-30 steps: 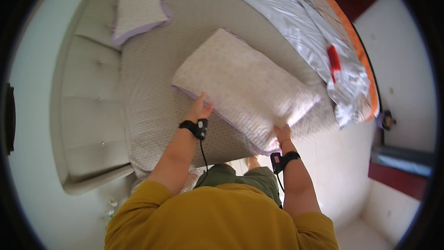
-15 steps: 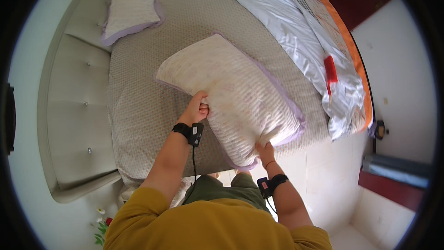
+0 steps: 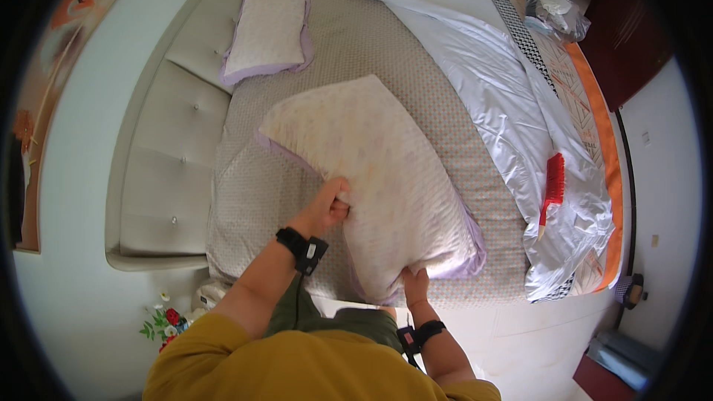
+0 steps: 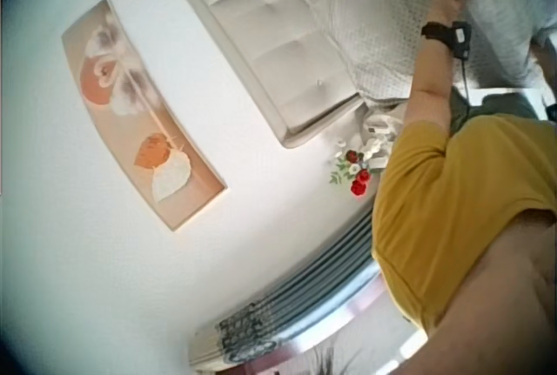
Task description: The person removes a patterned pillowcase from a pillow by hand, then takes a white pillowcase and slides it over the pillow.
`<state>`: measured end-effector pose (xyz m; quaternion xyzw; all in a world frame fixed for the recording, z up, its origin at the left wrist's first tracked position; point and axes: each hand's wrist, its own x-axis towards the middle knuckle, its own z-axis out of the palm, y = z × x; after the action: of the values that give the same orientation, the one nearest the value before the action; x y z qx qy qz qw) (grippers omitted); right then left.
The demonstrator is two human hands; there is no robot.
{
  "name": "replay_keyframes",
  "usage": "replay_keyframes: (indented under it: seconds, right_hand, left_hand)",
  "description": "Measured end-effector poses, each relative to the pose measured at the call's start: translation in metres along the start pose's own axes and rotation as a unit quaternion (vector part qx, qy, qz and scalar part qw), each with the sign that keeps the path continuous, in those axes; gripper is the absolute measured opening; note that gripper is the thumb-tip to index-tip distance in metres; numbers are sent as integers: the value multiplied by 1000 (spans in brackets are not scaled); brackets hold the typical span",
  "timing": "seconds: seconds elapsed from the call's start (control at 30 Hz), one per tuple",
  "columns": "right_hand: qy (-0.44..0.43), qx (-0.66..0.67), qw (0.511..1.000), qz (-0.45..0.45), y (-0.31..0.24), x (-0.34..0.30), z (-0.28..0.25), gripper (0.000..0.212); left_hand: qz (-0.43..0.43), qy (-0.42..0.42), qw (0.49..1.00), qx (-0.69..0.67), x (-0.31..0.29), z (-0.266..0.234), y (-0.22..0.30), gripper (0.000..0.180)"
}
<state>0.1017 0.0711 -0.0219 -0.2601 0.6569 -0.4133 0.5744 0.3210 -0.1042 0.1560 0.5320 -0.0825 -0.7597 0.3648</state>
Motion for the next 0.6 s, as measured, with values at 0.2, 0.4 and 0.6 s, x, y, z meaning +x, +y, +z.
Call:
replay_keyframes:
  seconds: [0.2,0.4,0.6]
  right_hand:
    - [90,-63,992,-56,-61,55,-48,31]
    - [212,-378,897,-88,-112,108,-71,21]
    - [-48,-267,950,-152,-177,169,44,12]
  left_hand:
    - [-4,-62,998,-26,31,39,36,30]
    - [-108,-121,980,111,107,11,37,27]
    - [-86,-279,927,234,197,-45,96,19]
